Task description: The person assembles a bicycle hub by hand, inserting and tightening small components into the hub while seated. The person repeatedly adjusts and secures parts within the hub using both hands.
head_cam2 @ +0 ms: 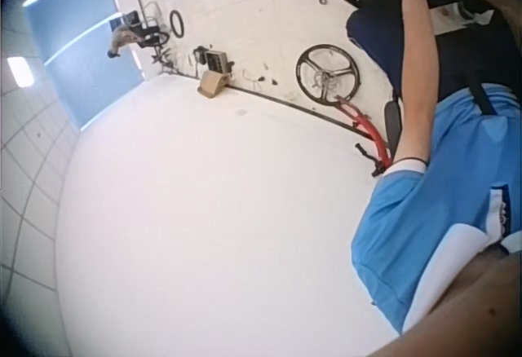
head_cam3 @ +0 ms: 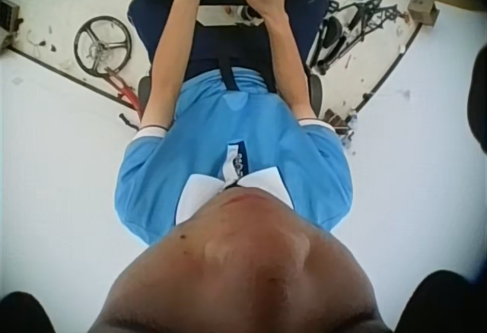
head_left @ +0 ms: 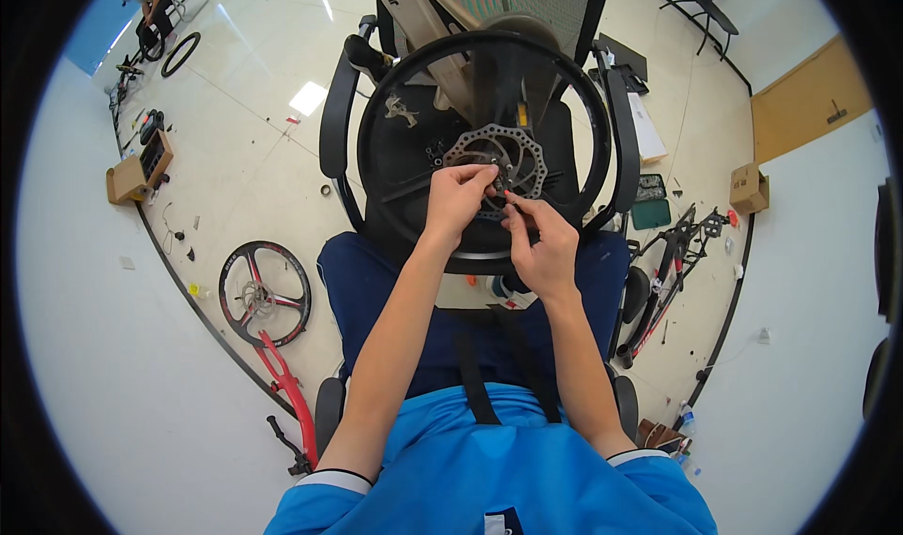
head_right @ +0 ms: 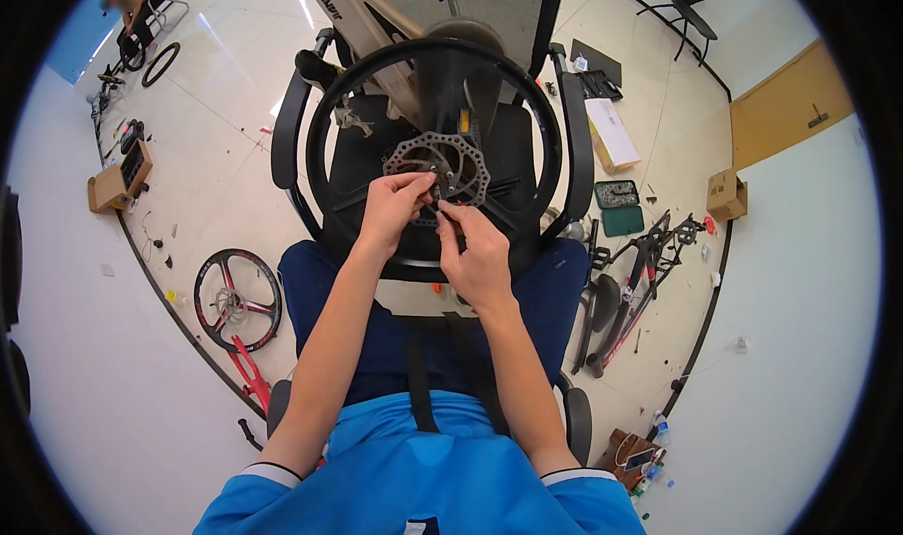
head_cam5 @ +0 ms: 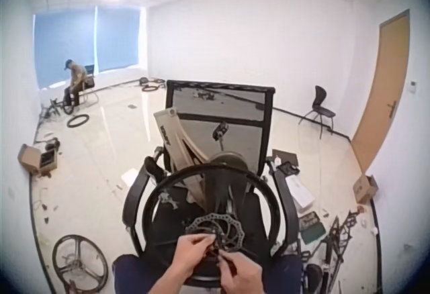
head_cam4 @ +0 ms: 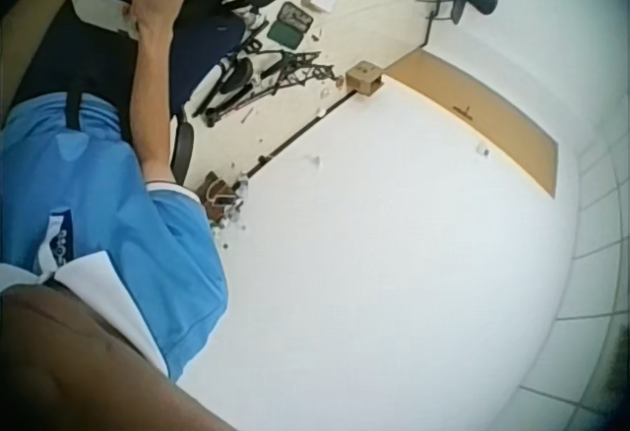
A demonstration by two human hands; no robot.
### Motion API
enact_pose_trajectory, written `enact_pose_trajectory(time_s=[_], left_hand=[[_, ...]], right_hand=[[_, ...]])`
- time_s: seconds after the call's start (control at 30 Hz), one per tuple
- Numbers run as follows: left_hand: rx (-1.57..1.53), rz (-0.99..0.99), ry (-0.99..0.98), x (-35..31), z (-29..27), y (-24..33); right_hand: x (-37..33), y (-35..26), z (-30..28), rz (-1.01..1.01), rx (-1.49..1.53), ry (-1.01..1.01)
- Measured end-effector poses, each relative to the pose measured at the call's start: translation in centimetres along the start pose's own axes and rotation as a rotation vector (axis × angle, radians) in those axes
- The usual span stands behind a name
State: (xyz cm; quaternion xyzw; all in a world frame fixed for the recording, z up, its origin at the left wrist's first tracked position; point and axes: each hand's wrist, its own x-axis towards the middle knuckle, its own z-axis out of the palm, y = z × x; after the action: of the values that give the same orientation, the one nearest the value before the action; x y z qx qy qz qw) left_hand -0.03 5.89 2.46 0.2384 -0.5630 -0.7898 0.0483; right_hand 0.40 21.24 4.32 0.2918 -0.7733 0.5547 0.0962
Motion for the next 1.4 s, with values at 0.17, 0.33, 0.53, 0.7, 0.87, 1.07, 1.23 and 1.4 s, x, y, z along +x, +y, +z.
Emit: enact_pose_trajectory(time_s=[0.17,0.33,0.53,0.7,0.87,1.07,1.23,1.4], left_hand=[[-0.054,-0.028,0.016,-0.3,0.2,-0.1],[-0.1,-0.053,0.006,-0.1,0.2,-0.4],[-0.095,-0.043,-0.001,-0.1,-0.1,-0.8],[-0.209,-0.154,-0.057,-0.3,-0.3,-0.2],[-0.491,-0.354,-0.13,-0.3,0.0,0.2],[-0.628,-0.486,-0.124,0.1,0.3,0.6],[-0.556,-0.478,-0.098,0.3,0.6,0.5],[-0.539,-0.429,-0.163,0.2,0.2,0.7]], right_hand=[[-0.2,0.1,0.1,-0.038,-0.032,0.008],[0.0,-0.1,0.1,0.001,0.003,-0.003],[0.1,-0.1,0.2,0.006,0.008,-0.007],[0.5,-0.2,1.0,0.007,0.047,0.036],[0.2,1.0,2.1,0.122,0.177,0.105],[0.6,0.6,3.3,0.154,0.267,0.178],[1.3,2.0,2.3,0.011,0.174,0.109],[2.3,2.5,1.7,-0.155,0.01,0.071]])
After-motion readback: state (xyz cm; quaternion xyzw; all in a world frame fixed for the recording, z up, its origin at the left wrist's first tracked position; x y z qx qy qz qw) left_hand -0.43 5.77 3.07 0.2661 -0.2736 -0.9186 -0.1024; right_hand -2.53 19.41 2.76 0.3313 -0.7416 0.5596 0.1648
